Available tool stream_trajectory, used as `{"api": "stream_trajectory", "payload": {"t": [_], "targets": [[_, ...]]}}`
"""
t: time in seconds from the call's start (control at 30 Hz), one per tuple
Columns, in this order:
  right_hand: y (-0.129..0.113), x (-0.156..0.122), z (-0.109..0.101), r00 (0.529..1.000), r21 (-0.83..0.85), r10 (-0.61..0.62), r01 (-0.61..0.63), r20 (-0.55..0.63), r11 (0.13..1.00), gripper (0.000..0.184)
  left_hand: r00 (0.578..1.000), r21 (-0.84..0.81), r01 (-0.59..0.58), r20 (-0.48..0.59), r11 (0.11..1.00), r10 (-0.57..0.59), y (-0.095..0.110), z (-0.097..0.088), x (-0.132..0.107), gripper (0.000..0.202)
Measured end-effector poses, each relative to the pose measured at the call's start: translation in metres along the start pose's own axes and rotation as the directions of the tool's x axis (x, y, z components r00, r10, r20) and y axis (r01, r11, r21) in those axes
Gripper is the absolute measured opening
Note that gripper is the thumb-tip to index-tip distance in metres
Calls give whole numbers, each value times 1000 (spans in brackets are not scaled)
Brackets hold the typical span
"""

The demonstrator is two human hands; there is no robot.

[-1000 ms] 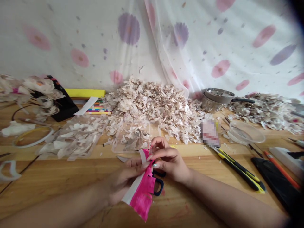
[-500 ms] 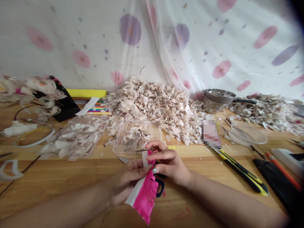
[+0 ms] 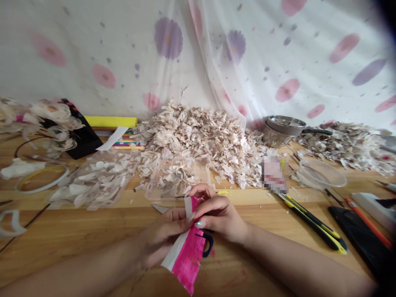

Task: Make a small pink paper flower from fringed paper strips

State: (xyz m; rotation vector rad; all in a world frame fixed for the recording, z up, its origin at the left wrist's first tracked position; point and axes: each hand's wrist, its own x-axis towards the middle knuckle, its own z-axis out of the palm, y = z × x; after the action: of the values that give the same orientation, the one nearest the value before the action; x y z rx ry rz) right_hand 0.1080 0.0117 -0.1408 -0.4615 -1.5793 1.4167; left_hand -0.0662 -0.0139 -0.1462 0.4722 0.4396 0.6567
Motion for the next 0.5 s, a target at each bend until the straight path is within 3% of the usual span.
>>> {"api": "stream_trajectory", "payload": {"t": [0.3,0.5], "targets": [[-5,3,1,993,1,-22,22,118,1000,15,998,49,19,66,999,-22,3,6,-2,21],[-3,1,0,995,18,22,-24,92,1000,7,999,83,46,11,995,-47,3,7,-2,20]]}}
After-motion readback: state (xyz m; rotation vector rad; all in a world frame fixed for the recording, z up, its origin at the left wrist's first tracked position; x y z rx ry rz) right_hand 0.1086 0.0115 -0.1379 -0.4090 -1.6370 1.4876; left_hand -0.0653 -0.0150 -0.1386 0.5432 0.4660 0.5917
